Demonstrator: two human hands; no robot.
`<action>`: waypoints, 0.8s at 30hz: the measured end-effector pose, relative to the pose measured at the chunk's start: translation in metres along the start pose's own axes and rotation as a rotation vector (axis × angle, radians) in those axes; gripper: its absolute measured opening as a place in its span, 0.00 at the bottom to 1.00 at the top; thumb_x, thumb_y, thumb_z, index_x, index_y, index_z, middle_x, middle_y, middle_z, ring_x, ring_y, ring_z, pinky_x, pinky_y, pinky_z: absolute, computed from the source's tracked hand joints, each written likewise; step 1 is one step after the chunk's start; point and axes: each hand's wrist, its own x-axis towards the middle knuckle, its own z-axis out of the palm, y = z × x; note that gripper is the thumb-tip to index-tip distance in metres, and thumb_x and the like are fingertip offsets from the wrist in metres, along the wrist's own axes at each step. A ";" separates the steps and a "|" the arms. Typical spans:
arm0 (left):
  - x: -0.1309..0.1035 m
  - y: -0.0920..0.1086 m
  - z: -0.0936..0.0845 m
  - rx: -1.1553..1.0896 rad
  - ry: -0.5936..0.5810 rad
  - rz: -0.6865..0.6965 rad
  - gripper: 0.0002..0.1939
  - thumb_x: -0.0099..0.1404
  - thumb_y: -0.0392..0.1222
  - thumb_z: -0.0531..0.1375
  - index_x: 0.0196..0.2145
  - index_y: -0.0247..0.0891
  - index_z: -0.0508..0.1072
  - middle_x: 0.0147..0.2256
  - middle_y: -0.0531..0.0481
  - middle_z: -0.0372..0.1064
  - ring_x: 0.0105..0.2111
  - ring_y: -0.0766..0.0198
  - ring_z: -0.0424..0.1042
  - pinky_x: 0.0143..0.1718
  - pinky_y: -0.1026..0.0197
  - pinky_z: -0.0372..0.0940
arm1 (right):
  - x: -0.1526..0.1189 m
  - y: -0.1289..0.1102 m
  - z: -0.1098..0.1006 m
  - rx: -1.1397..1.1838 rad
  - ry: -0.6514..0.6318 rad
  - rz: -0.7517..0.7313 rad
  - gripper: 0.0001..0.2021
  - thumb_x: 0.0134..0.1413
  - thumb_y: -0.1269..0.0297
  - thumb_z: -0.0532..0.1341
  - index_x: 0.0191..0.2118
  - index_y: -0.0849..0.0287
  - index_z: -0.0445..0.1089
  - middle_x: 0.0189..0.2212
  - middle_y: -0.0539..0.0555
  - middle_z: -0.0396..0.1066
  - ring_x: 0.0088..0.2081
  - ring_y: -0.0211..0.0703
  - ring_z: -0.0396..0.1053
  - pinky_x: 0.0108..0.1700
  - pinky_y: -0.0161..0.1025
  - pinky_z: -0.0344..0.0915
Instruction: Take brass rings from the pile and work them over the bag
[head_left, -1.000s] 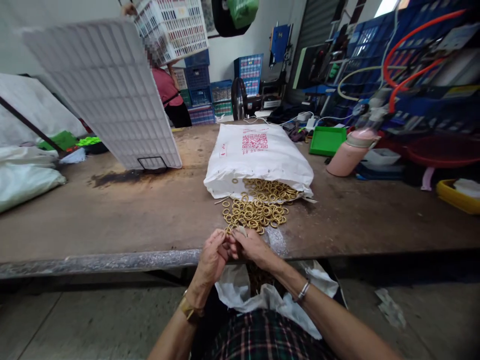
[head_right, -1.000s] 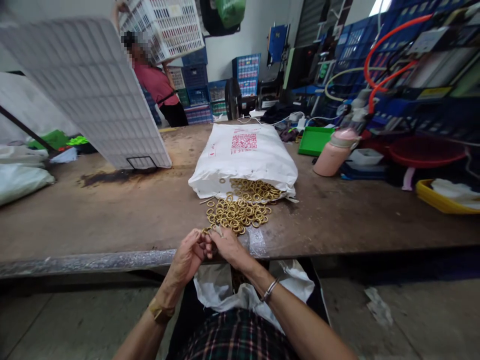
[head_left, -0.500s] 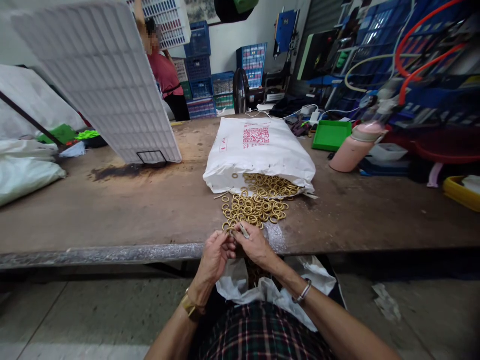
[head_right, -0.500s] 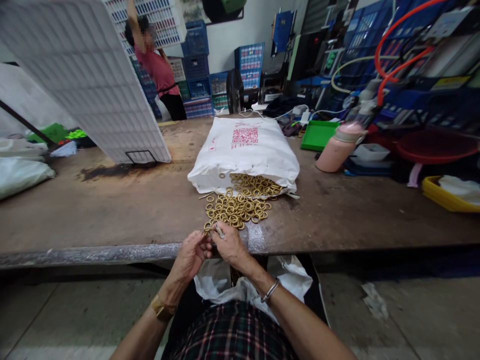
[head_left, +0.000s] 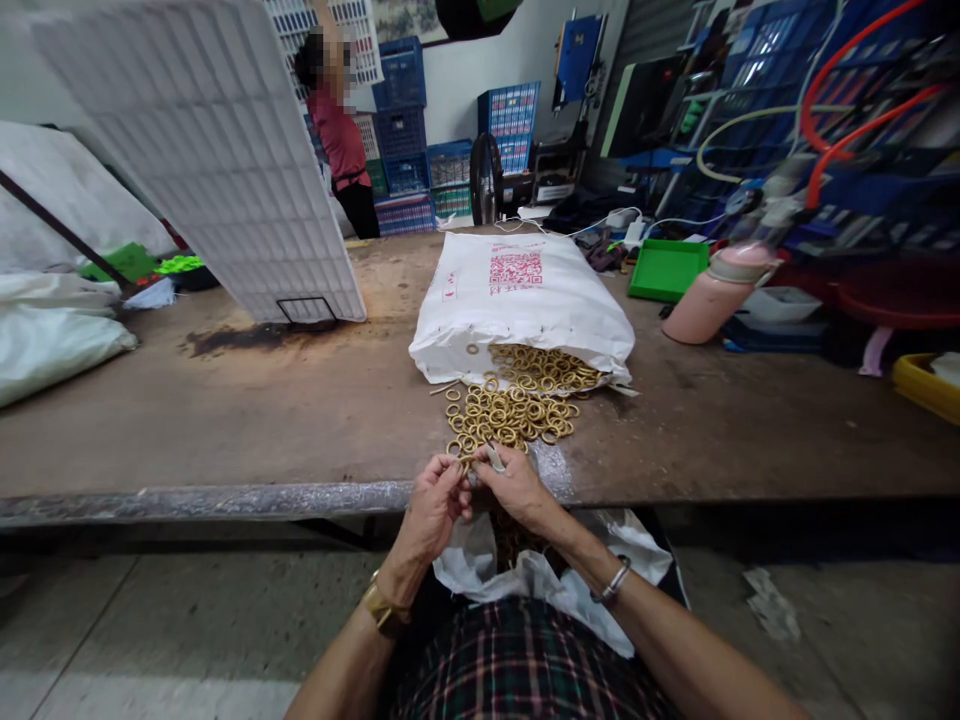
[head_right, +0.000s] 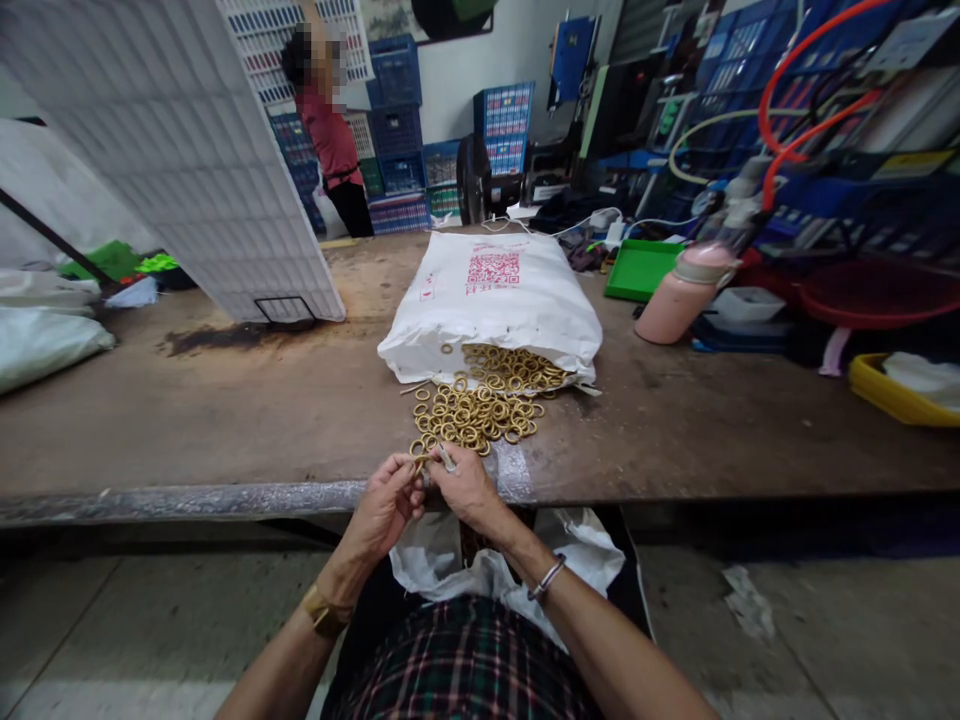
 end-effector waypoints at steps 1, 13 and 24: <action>0.000 -0.001 0.000 0.060 0.010 0.036 0.14 0.54 0.49 0.60 0.31 0.37 0.62 0.21 0.57 0.61 0.16 0.74 0.59 0.15 0.71 0.56 | 0.000 -0.001 -0.001 -0.006 -0.001 0.009 0.10 0.47 0.60 0.54 0.23 0.60 0.63 0.18 0.45 0.59 0.22 0.32 0.56 0.26 0.31 0.54; -0.008 -0.001 0.006 0.174 -0.046 0.013 0.16 0.55 0.52 0.58 0.31 0.37 0.62 0.20 0.57 0.60 0.15 0.74 0.58 0.16 0.70 0.58 | 0.000 0.002 -0.002 -0.088 0.036 0.046 0.10 0.45 0.61 0.54 0.20 0.60 0.62 0.17 0.44 0.58 0.22 0.32 0.54 0.24 0.30 0.51; -0.009 -0.004 0.003 0.031 -0.104 -0.063 0.14 0.55 0.49 0.59 0.30 0.36 0.62 0.21 0.56 0.61 0.17 0.74 0.60 0.16 0.70 0.59 | -0.001 0.002 -0.003 -0.042 -0.003 0.077 0.08 0.44 0.64 0.53 0.21 0.60 0.64 0.17 0.45 0.62 0.22 0.33 0.58 0.26 0.30 0.53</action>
